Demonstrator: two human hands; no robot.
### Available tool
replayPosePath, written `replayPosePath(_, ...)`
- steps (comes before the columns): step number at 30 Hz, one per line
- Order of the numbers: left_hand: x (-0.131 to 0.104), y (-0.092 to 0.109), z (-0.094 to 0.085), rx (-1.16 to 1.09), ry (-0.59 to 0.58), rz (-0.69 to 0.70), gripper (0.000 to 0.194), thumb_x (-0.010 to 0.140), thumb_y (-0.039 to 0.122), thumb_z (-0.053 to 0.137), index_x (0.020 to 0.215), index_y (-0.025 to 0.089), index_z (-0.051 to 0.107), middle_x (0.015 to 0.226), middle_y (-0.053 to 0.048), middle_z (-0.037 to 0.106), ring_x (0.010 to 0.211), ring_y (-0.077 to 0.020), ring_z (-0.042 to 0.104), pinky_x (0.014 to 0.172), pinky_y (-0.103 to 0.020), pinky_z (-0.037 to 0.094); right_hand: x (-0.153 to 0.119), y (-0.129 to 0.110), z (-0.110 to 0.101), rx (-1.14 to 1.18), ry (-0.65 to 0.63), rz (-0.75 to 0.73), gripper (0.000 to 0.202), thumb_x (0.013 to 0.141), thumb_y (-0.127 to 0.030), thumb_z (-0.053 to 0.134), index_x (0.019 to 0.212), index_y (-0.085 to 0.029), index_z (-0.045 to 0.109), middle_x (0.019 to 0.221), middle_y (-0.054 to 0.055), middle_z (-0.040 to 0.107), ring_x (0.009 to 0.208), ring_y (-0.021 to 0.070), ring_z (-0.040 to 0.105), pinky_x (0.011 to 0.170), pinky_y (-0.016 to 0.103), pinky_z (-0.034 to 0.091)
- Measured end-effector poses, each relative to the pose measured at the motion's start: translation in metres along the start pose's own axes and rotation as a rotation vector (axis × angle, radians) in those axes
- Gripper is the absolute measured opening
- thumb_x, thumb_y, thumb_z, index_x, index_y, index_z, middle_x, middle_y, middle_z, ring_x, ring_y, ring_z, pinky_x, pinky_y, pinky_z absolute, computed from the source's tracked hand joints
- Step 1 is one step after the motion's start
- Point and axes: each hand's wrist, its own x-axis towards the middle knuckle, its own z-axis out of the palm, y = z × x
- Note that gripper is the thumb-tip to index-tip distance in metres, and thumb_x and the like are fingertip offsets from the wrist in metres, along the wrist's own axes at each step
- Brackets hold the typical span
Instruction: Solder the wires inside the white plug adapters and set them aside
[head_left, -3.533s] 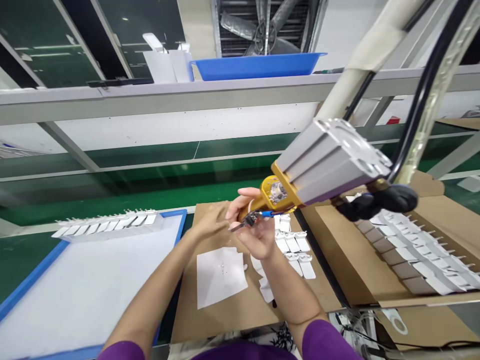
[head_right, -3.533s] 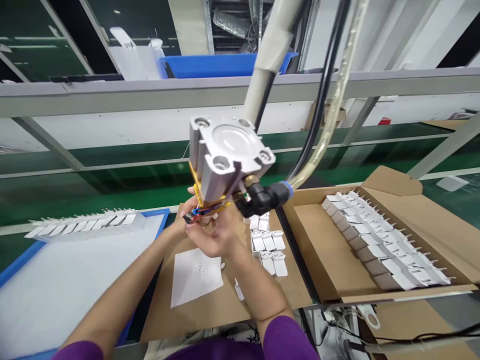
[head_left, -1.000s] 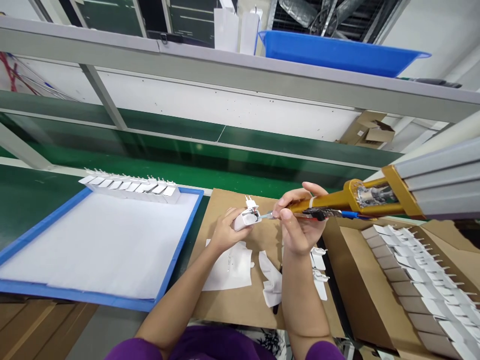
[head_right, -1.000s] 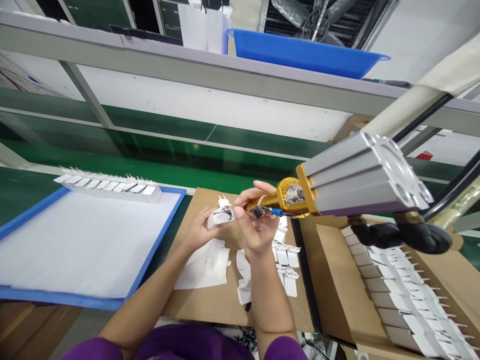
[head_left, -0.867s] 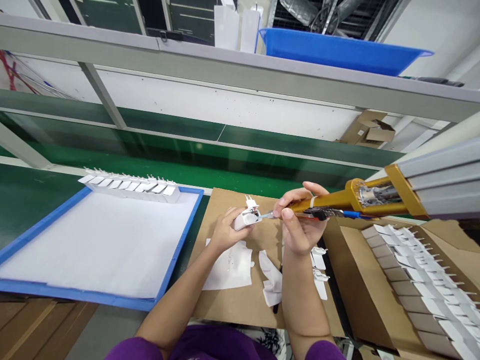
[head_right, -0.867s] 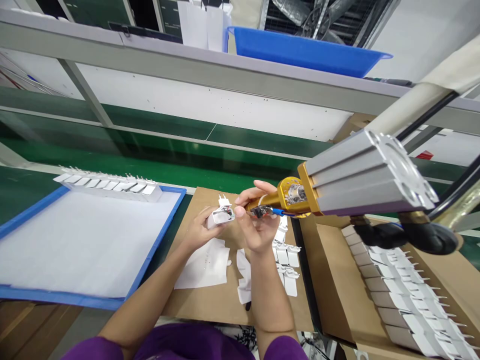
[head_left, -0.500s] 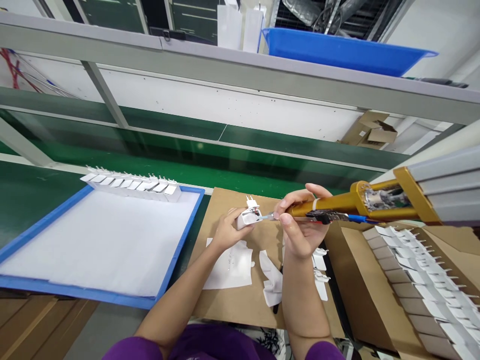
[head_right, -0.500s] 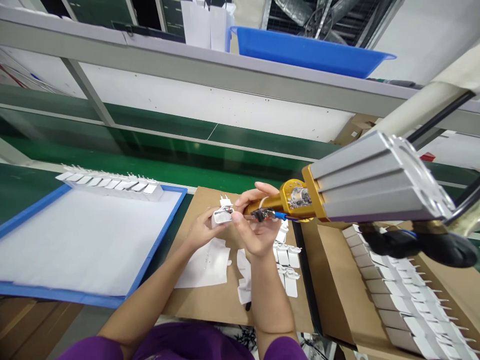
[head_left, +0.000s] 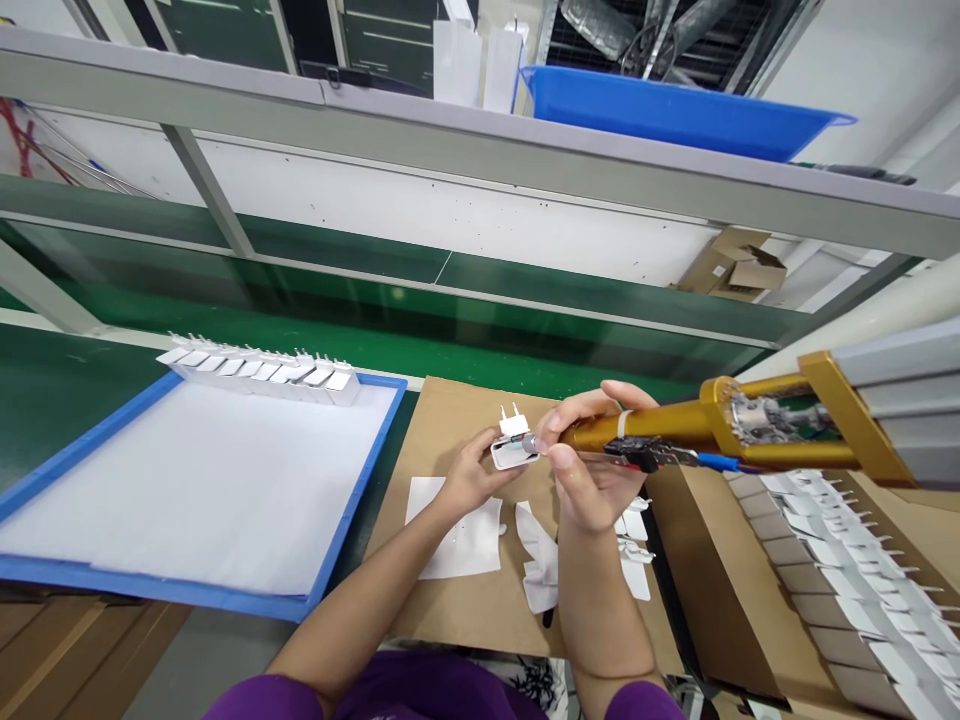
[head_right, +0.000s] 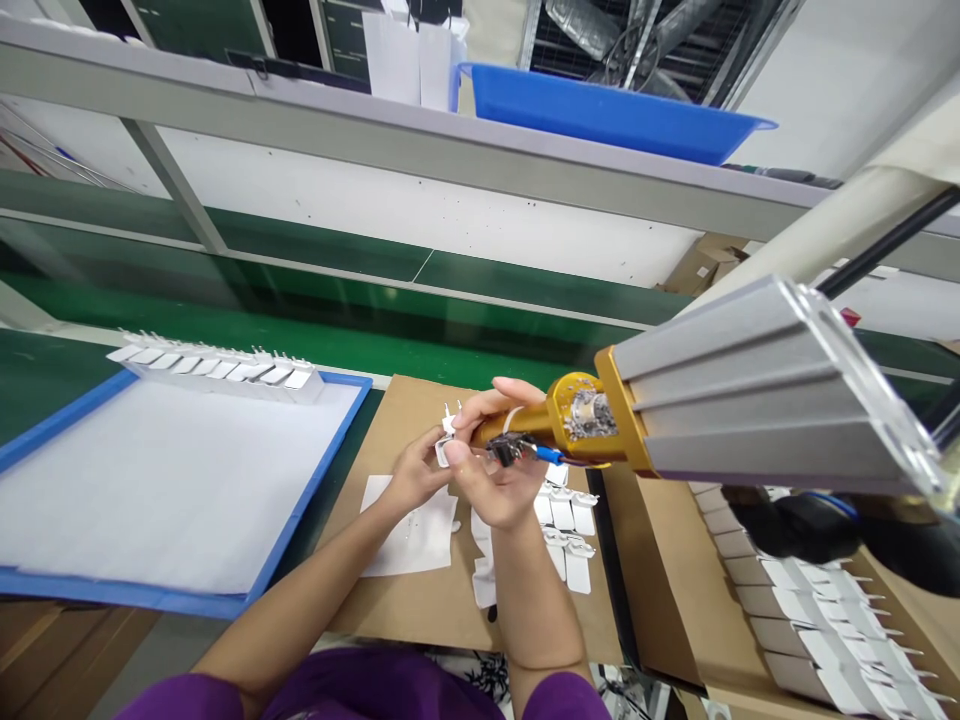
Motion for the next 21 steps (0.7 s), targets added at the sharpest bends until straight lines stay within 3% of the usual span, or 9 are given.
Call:
replayPosePath(8, -0.0025, 0.0052, 0.0073, -0.093, -0.006, -0.013, 0.05, 0.07, 0.045, 0.078, 0.109, 0.017, 0.066, 0.103, -0.008, 0.073, 0.096, -0.0247, 0.068, 0.087, -0.034, 0.054, -0.0012, 0.0013, -0.0003, -0.041, 0.016, 0.01, 0.046, 0.082, -0.022, 0.064, 0.125, -0.03, 0.049, 0.082, -0.003, 0.059, 0.057, 0.0113, 0.054, 0.053, 0.028, 0.048)
replayPosePath(13, -0.0038, 0.0087, 0.0089, -0.102, -0.018, 0.003, 0.048, 0.071, 0.044, 0.078, 0.109, 0.017, 0.066, 0.101, -0.007, 0.073, 0.094, -0.0239, 0.068, 0.085, -0.033, 0.054, -0.002, 0.0011, -0.0006, -0.037, 0.029, 0.023, 0.041, 0.084, -0.024, 0.063, 0.124, -0.029, 0.051, 0.079, -0.002, 0.059, 0.062, 0.0135, 0.057, 0.054, 0.029, 0.047)
replayPosePath(21, -0.0031, 0.0105, 0.0066, -0.043, 0.009, 0.01, 0.043, 0.07, 0.041, 0.077, 0.105, 0.016, 0.067, 0.099, -0.007, 0.073, 0.092, -0.0234, 0.068, 0.083, -0.032, 0.053, 0.0, 0.0012, -0.0009, -0.066, 0.006, 0.001, 0.049, 0.08, -0.021, 0.066, 0.125, -0.03, 0.049, 0.083, -0.003, 0.059, 0.056, 0.0104, 0.055, 0.052, 0.027, 0.048)
